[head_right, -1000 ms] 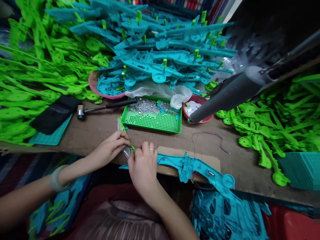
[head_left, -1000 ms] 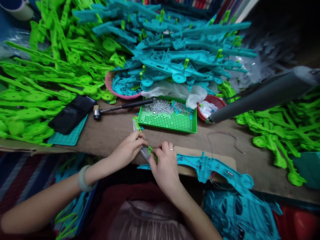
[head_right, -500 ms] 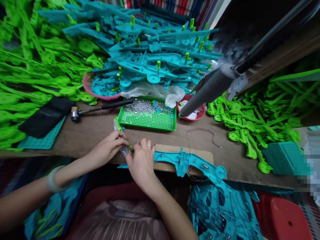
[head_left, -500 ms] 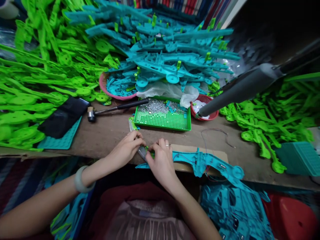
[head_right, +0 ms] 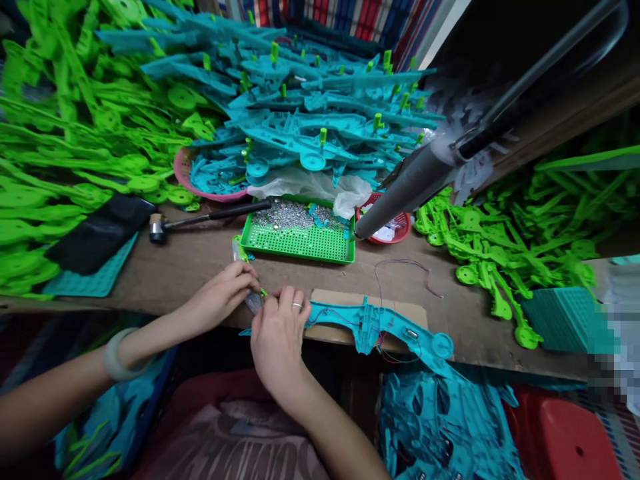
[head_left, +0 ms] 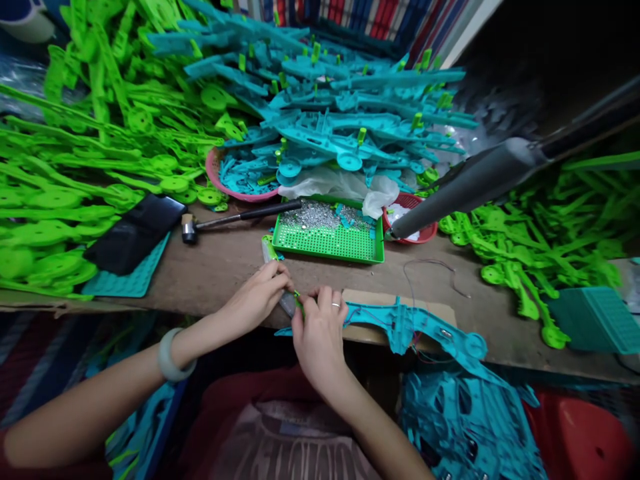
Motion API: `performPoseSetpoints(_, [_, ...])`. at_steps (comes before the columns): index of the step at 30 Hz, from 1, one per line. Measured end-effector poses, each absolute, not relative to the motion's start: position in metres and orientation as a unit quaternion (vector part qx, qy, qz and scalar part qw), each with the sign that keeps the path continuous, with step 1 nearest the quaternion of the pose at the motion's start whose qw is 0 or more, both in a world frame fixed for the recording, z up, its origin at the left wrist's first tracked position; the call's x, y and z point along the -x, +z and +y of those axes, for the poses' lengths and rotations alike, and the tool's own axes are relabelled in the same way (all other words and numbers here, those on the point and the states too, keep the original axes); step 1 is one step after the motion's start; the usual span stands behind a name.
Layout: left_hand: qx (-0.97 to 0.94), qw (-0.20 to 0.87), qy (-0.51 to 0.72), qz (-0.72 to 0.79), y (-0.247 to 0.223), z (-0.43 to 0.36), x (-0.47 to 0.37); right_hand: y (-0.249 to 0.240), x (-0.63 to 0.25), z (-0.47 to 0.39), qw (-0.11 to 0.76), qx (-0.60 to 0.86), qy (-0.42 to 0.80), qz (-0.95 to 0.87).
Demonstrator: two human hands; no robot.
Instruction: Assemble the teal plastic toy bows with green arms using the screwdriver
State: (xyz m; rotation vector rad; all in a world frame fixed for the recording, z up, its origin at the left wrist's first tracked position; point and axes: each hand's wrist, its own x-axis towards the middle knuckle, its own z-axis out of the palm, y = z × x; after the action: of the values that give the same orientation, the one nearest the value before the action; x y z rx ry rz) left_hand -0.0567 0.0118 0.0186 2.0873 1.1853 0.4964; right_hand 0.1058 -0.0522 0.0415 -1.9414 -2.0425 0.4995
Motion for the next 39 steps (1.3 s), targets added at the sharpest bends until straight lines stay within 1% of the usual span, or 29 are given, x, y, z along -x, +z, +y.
performPoseSetpoints(4, [-0.800, 0.341, 0.192, 0.455, 0.017, 0.012, 0.057, 0.039, -0.106, -0.047, 0.147, 0.681, 0.203, -0.688])
performPoseSetpoints(10, [-0.802, 0.339, 0.197, 0.450, 0.015, 0.012, 0.058, 0.038, -0.106, -0.036, 0.132, 0.689, 0.233, -0.674])
performPoseSetpoints(14, [-0.806, 0.333, 0.205, 0.444, 0.013, 0.011, 0.058, 0.038, -0.111, -0.036, 0.150, 0.682, 0.250, -0.671])
performPoseSetpoints(18, [-0.810, 0.324, 0.214, 0.439, 0.012, 0.011, 0.057, 0.041, -0.126, -0.042, 0.168, 0.683, 0.225, -0.674])
performPoseSetpoints(23, [-0.817, 0.321, 0.208, 0.432, 0.012, 0.013, 0.056, 0.045, -0.142, -0.051, 0.145, 0.662, 0.176, -0.714])
performPoseSetpoints(27, [-0.822, 0.322, 0.196, 0.426, 0.013, 0.016, 0.056, 0.044, -0.135, -0.049, 0.134, 0.651, 0.152, -0.732])
performPoseSetpoints(33, [-0.826, 0.324, 0.185, 0.422, 0.012, 0.019, 0.058, 0.039, -0.119, -0.035, 0.101, 0.665, 0.158, -0.723])
performPoseSetpoints(39, [-0.827, 0.324, 0.184, 0.421, 0.011, 0.020, 0.059, 0.036, -0.120, -0.032, 0.101, 0.655, 0.167, -0.730])
